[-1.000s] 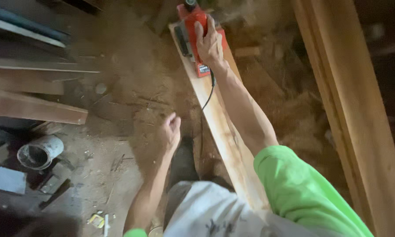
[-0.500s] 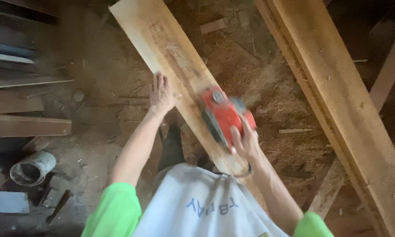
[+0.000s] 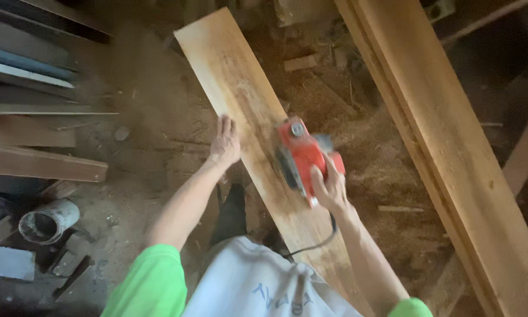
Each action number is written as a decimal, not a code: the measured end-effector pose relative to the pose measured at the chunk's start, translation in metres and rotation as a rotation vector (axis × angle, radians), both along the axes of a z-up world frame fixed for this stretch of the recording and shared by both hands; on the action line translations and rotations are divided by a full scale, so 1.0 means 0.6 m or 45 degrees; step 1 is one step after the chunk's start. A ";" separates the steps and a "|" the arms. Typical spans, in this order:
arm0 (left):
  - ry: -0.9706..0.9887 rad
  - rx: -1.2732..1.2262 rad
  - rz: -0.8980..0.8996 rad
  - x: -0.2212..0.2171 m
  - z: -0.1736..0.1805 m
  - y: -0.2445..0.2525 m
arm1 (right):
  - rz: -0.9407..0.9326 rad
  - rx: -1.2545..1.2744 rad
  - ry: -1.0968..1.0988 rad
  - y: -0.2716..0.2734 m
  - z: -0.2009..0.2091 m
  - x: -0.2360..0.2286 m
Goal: The person sands a long wooden plank with an electric sander, then marks a smaller piece of wood using a square and pencil, and finally picks up a circular saw.
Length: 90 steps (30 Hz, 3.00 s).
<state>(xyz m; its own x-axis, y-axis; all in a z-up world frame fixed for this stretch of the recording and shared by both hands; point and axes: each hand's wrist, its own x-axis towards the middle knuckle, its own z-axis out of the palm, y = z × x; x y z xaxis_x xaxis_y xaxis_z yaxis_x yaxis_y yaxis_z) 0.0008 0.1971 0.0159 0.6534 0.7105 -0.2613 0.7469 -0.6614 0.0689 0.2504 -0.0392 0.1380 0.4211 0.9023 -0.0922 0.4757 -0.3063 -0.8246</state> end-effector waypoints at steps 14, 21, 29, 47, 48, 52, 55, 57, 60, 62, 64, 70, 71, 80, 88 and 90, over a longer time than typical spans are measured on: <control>-0.359 -0.026 0.112 -0.001 0.041 0.005 | 0.180 0.289 -0.092 0.711 -0.068 -0.063; -0.273 -0.142 0.116 -0.015 0.030 0.008 | 0.176 0.455 -0.115 0.885 -0.115 -0.086; -0.205 -0.105 0.121 -0.012 0.000 0.001 | 0.220 0.429 -0.060 0.787 -0.112 -0.060; -0.179 -0.172 0.096 -0.015 -0.006 0.012 | 0.015 -0.139 0.321 -0.140 0.070 0.020; -0.190 -0.143 0.075 -0.014 -0.008 0.012 | -0.011 -0.178 0.369 -0.181 0.077 0.019; -0.097 -0.024 -0.024 -0.014 -0.014 0.012 | -0.040 -0.207 0.433 -0.259 0.074 0.008; 0.156 0.013 -0.122 -0.008 -0.010 0.010 | -0.016 -0.182 0.429 -0.220 0.057 0.002; 0.166 0.050 -0.146 -0.008 0.001 0.016 | 0.016 -0.132 0.477 -0.151 0.046 -0.004; 0.047 0.067 -0.127 -0.013 0.018 0.011 | 0.050 -0.056 0.540 -0.013 0.027 -0.022; 0.179 -0.016 -0.116 -0.013 0.026 0.009 | 0.083 -0.039 0.419 0.101 0.008 -0.030; 0.112 -0.206 0.032 -0.010 0.025 0.004 | 0.126 0.032 0.338 0.217 -0.011 -0.039; -0.243 -0.230 0.162 -0.017 -0.018 0.005 | 0.165 0.156 0.411 0.530 -0.051 -0.064; -0.348 -0.183 0.171 -0.022 -0.024 0.007 | 0.225 0.245 0.396 0.552 -0.058 -0.067; -1.054 -0.087 0.923 -0.068 -0.006 -0.038 | 0.303 0.018 0.342 0.399 -0.039 -0.094; -1.220 -0.316 1.177 -0.079 0.007 -0.141 | 0.211 -0.256 0.498 -0.005 0.065 -0.140; -1.085 -0.411 1.231 -0.079 -0.001 -0.163 | 0.204 -0.198 0.533 -0.031 0.065 -0.147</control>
